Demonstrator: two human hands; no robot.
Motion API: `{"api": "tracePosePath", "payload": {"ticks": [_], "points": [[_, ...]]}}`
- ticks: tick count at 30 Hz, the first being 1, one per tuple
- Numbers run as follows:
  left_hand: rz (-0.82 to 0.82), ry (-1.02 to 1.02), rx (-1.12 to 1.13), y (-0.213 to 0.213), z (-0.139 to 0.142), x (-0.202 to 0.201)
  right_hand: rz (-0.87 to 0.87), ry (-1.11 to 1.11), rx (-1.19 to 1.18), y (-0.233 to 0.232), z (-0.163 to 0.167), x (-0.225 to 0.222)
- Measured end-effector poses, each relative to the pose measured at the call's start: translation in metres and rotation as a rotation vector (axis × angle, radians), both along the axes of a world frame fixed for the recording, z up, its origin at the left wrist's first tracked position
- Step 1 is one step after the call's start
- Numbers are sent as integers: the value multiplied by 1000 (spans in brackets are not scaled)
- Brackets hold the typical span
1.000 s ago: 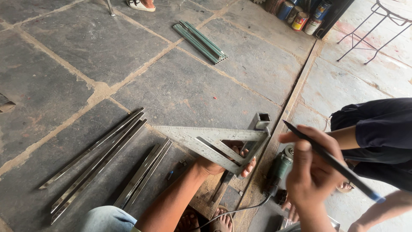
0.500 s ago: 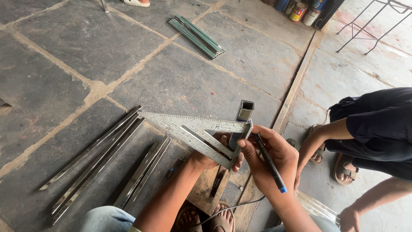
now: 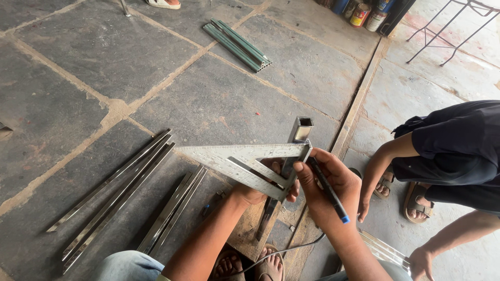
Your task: The person measures and marks a square metal tube using a set square and marker, then uses an angle grinder to cut the tube at the marked line. The person repeats the process on additional metal tubes, cutting them to size.
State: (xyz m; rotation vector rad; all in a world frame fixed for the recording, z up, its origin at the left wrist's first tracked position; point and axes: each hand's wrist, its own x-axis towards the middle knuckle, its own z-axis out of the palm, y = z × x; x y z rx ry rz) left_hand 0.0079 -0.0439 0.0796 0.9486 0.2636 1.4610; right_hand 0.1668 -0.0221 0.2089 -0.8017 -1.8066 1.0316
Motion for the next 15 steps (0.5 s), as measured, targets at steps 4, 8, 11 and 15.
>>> {"api": "tracePosePath", "payload": {"ticks": [4, 8, 11, 15], "points": [[18, 52, 67, 5, -3, 3, -20, -31, -40, 7, -2, 4], [59, 106, 87, 8, -7, 5, 190, 141, -204, 18, -2, 9], [138, 106, 141, 17, -11, 12, 246, 137, -181, 31, -2, 15], [402, 370, 184, 35, -17, 20, 247, 144, -156, 44, -1, 33]]}}
